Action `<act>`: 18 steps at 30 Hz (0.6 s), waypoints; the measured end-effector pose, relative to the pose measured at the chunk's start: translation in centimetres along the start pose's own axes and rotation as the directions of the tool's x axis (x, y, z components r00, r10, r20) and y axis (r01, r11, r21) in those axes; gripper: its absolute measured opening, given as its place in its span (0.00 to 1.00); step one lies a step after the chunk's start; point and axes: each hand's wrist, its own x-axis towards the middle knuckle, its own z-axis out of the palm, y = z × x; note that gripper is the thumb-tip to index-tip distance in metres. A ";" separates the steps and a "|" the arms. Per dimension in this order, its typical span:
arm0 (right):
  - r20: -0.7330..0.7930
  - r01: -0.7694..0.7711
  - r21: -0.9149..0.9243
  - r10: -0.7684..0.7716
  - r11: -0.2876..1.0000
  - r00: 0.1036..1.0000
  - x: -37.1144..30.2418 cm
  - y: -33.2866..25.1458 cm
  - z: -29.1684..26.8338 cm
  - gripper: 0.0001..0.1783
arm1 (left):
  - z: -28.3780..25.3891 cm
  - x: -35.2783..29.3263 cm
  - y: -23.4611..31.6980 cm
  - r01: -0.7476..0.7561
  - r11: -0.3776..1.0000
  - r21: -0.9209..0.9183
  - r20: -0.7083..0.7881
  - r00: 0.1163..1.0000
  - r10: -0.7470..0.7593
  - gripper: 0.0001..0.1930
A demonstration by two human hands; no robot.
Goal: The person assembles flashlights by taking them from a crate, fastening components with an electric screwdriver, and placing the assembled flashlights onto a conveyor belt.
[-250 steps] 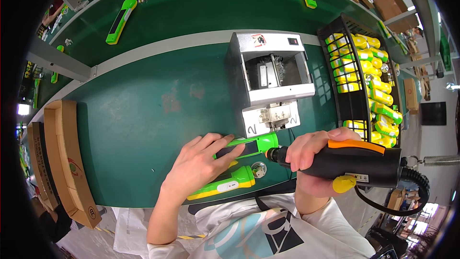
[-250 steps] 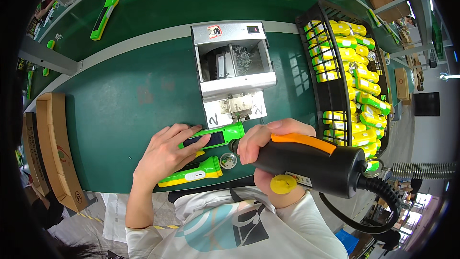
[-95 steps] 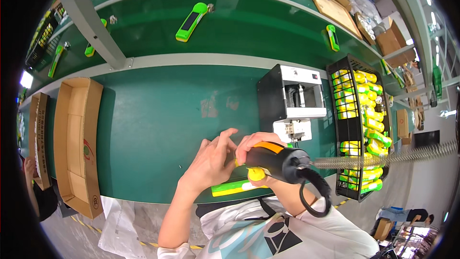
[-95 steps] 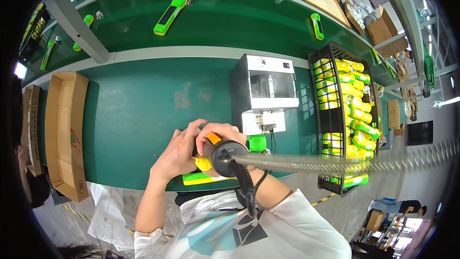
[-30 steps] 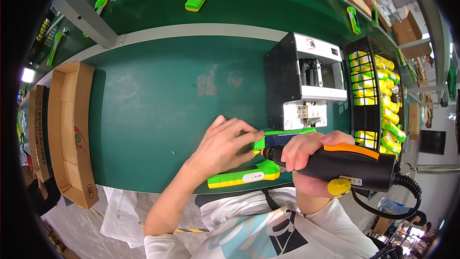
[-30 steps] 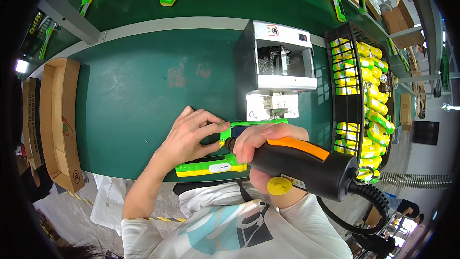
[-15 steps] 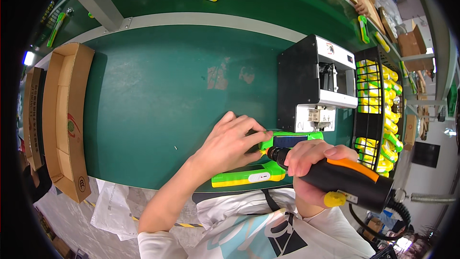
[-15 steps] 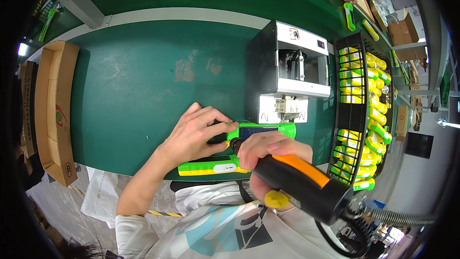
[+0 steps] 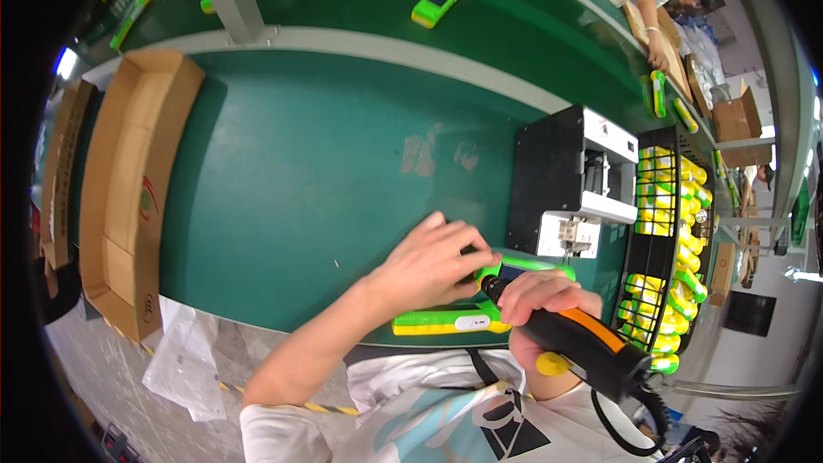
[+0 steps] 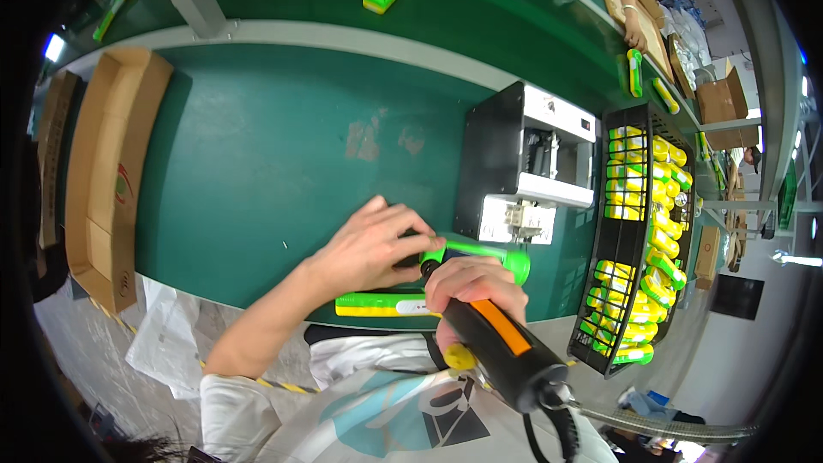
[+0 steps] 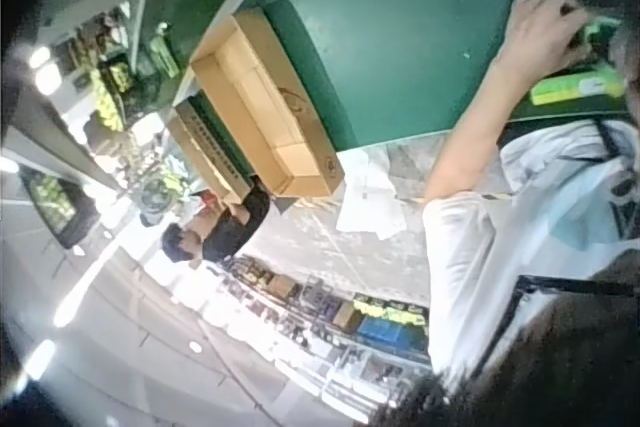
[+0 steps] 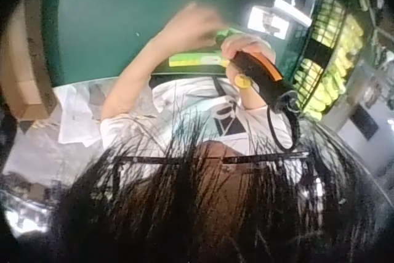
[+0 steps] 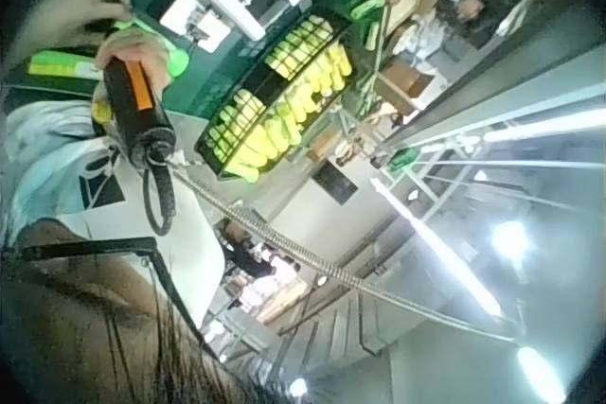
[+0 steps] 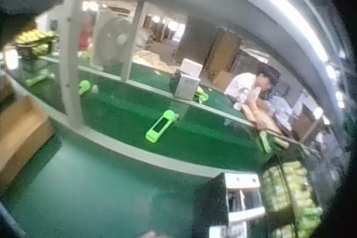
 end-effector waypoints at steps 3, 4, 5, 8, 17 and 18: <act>-0.087 -0.041 -0.003 0.041 0.999 0.995 -1.1 0.7 0.0 0.32 | 0.1 0.2 0.1 -0.022 0.999 0.037 0.027 0.999 0.021 0.24; -0.148 -0.073 0.044 0.079 0.996 0.986 -1.4 0.8 0.0 0.32 | 0.1 0.3 0.1 -0.028 0.998 0.050 0.036 0.999 0.026 0.21; -0.112 -0.125 0.033 0.128 0.992 0.986 -1.2 0.4 -0.5 0.31 | 0.2 0.4 -0.1 -0.038 0.998 0.051 0.052 0.998 0.035 0.22; -0.228 -0.162 0.116 0.185 0.980 0.956 -0.9 -2.0 0.0 0.33 | -0.5 0.0 0.3 -0.051 0.997 0.055 0.089 0.995 0.046 0.21; -0.378 0.148 0.238 -0.048 0.960 0.925 0.9 -8.7 -7.7 0.37 | -10.2 -4.2 1.4 0.313 0.943 -0.114 -0.028 0.948 -0.318 0.21; -0.409 0.146 0.230 -0.040 0.962 0.911 0.5 -8.7 -8.4 0.36 | -11.0 -5.0 1.1 0.368 0.911 -0.188 -0.088 0.917 -0.389 0.21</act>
